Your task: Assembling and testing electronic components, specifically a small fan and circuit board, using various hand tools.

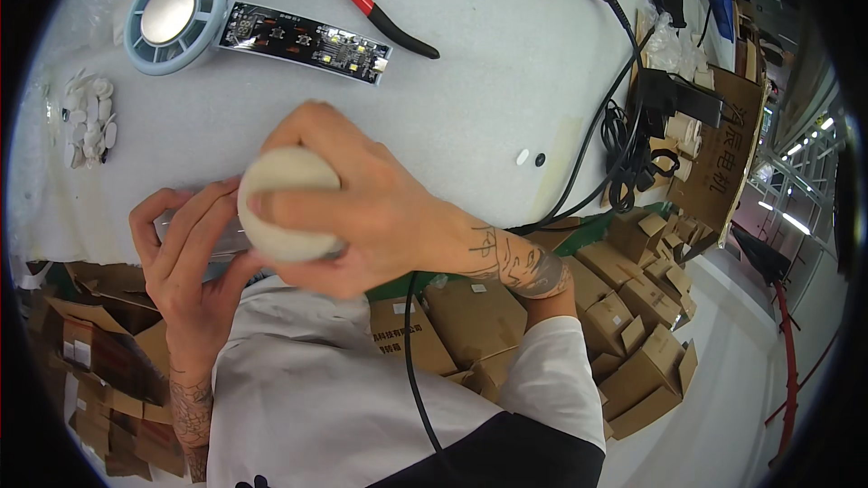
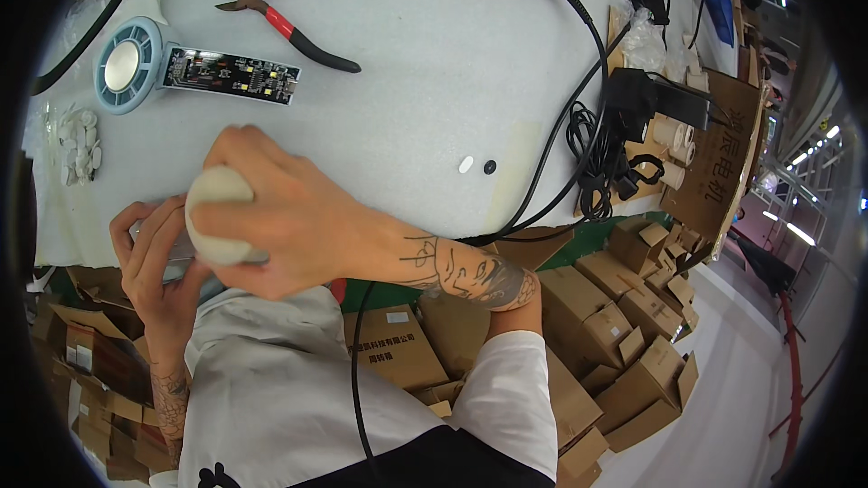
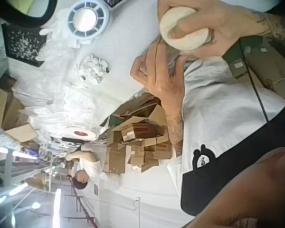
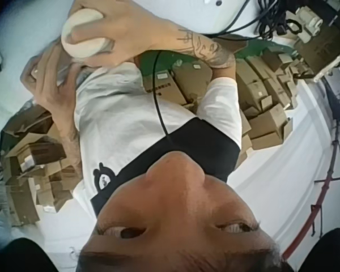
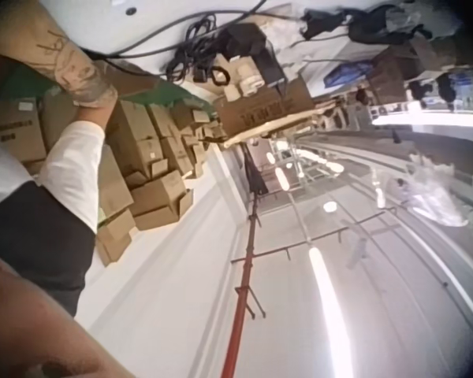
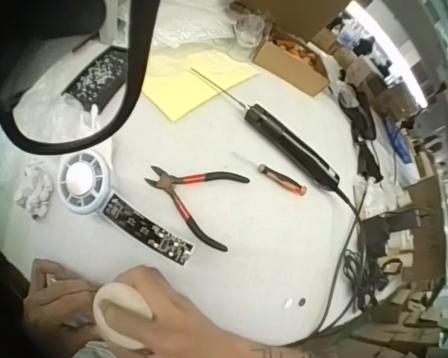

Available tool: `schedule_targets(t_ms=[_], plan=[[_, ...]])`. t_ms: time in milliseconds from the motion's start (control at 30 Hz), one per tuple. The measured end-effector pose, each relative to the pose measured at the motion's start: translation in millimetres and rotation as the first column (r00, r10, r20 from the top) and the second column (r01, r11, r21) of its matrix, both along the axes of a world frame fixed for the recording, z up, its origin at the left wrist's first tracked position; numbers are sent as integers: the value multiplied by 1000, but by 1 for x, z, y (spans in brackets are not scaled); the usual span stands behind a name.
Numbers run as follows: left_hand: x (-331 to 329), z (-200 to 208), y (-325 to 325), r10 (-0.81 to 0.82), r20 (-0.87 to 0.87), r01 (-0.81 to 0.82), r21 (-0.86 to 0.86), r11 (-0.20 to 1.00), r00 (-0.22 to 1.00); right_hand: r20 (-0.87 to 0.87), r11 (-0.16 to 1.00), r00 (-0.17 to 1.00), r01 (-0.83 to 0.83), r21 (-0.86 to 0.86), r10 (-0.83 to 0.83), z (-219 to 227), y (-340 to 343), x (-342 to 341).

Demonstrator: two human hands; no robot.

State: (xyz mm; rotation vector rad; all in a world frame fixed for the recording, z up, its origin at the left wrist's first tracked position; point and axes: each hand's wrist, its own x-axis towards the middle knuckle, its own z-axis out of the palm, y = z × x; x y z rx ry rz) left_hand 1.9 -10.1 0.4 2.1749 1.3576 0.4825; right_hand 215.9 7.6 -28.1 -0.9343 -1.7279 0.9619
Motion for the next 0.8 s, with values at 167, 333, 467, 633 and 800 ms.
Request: schedule_targets(t_ms=[167, 333, 467, 633, 800], plan=[[-3, -4, 1, -5, -14, 5, 4, 1000, 1000, 96, 977, 982, -171, 126, 160, -2, -1, 4], [-5, -2, 4, -14, -14, 15, 13, 1000, 1000, 28, 998, 1000, -16, 64, 14, -2, 3, -5], [-6, 4, 3, -2, -26, 3, 27, 1000, 1000, 5, 995, 996, -85, 43, 85, 0, 1, -7], [-5, 2, 5, -46, 14, 45, 41, 998, 999, 50, 991, 991, -121, -62, 125, 8, 1, 2], [2, -4, 7, -58, 59, 56, 35, 998, 997, 158, 997, 986, -54, -48, 61, 6, 2, 12]])
